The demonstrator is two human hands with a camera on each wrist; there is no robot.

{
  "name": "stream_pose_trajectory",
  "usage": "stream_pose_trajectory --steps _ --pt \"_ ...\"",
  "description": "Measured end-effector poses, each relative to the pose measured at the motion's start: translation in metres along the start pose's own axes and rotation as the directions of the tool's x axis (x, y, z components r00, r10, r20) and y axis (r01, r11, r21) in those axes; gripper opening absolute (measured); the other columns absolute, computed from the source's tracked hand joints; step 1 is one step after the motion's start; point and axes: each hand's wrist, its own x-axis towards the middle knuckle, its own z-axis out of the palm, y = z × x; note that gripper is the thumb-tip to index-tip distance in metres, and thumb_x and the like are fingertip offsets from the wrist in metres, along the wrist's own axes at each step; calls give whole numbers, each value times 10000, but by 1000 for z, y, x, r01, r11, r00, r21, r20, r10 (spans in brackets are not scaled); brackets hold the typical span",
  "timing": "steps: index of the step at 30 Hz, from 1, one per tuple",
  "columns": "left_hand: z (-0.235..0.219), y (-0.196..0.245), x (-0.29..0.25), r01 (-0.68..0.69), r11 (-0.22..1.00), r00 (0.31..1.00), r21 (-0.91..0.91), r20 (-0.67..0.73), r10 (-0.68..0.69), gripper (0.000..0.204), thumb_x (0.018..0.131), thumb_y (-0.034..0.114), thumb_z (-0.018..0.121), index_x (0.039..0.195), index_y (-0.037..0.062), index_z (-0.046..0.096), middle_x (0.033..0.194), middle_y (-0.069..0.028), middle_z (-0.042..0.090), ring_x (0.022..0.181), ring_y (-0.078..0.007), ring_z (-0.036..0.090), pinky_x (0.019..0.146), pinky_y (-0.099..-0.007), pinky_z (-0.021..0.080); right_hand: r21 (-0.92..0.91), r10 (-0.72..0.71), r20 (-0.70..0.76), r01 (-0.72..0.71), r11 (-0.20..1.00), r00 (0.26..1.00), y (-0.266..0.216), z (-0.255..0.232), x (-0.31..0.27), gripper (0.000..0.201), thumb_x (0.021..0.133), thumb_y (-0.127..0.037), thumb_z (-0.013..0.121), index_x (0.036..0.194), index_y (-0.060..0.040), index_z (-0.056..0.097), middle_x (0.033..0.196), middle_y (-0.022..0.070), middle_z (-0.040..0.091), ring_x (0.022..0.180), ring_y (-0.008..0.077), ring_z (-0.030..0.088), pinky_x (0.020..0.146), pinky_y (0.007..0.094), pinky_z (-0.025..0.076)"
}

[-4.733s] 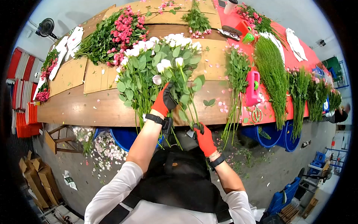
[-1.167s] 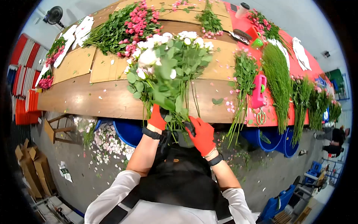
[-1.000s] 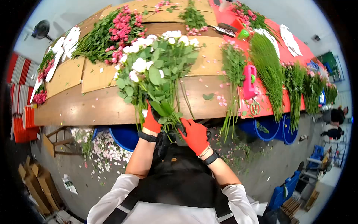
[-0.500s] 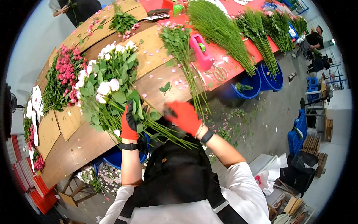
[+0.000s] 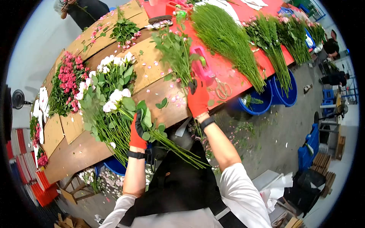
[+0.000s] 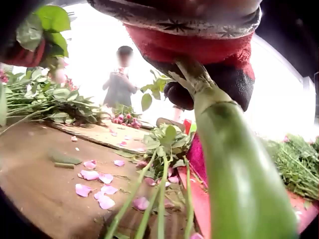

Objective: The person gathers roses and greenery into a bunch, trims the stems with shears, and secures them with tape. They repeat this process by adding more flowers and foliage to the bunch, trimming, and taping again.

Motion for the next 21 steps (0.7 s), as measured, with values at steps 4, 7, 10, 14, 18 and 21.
stream_pose_trajectory --steps 4,7,10,14,18,21 --pt "34 -16 23 56 998 998 -9 -15 -56 367 977 380 566 1211 101 607 1036 -3 649 905 -125 622 778 -300 531 197 -85 77 69 978 993 10 -30 -12 365 834 -101 666 1181 -48 564 1028 185 614 923 407 603 755 433 492" --pt "44 -41 47 -65 998 996 -3 68 65 470 977 484 514 1244 102 567 1033 -34 643 879 -161 637 731 -324 554 152 -133 130 113 982 983 1 -66 -27 338 836 -96 667 1160 -47 581 1006 191 627 898 387 612 749 428 493" --pt "89 -38 36 57 977 975 -204 222 -11 565 945 557 514 1255 86 548 1031 -50 647 888 -205 644 738 -330 556 51 -253 240 248 967 937 -8 -108 -44 347 825 -108 680 1157 -53 596 1009 182 622 891 371 612 748 421 493" --pt "60 -83 58 59 982 993 -179 108 -40 524 949 502 536 1264 83 545 1088 -64 639 927 -214 643 774 -358 556 -23 -441 391 488 872 807 23 -139 -61 414 795 -125 697 1190 -53 597 987 137 597 877 354 595 744 424 481" --pt "42 -109 57 34 984 987 -176 162 -5 436 969 387 542 1281 83 544 1185 -65 624 1051 -221 628 875 -372 539 43 -478 466 520 853 745 37 -163 -57 435 782 -110 698 1201 -55 596 979 133 595 859 347 589 744 429 480" --pt "71 -97 27 64 966 979 -250 206 -11 416 974 366 543 1280 84 552 1202 -74 622 1052 -221 629 888 -380 536 92 -455 541 489 868 707 37 -173 -57 434 775 -91 704 1196 -64 601 995 137 608 877 353 593 735 435 479"
